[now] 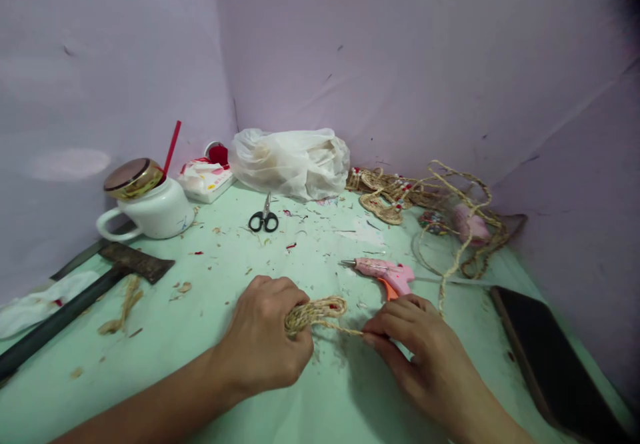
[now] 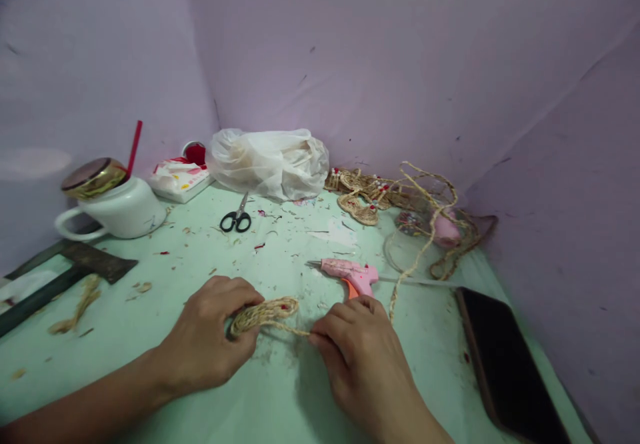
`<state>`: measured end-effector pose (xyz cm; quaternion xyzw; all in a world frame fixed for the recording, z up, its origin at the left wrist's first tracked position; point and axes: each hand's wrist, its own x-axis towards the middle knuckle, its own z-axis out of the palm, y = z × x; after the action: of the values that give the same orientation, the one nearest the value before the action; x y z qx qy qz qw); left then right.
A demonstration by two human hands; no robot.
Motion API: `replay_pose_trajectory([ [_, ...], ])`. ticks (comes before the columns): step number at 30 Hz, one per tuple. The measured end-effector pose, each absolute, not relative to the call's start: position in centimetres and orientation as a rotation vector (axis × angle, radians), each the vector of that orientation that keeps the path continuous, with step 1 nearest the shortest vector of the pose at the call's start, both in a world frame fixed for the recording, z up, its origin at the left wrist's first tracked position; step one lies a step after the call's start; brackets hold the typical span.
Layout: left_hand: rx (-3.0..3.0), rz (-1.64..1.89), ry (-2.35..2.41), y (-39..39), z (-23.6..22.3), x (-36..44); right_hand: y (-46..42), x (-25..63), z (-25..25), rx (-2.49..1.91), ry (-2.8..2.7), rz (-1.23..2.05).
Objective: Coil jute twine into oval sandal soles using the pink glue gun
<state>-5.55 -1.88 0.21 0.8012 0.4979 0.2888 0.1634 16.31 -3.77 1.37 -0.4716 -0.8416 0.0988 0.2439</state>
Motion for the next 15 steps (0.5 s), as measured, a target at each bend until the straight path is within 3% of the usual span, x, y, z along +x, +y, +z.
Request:
replay_pose_trajectory([
  [8,1.94,0.588,1.51,-1.8,1.0,-5.4,-4.2,16.0,1.7,-0.891,-2.288,-0.454],
  [15,2.023,0.764,1.58,-1.1,0.4,-5.6,-4.8,14.8,0.8,-0.776,-2.368,-0.206],
])
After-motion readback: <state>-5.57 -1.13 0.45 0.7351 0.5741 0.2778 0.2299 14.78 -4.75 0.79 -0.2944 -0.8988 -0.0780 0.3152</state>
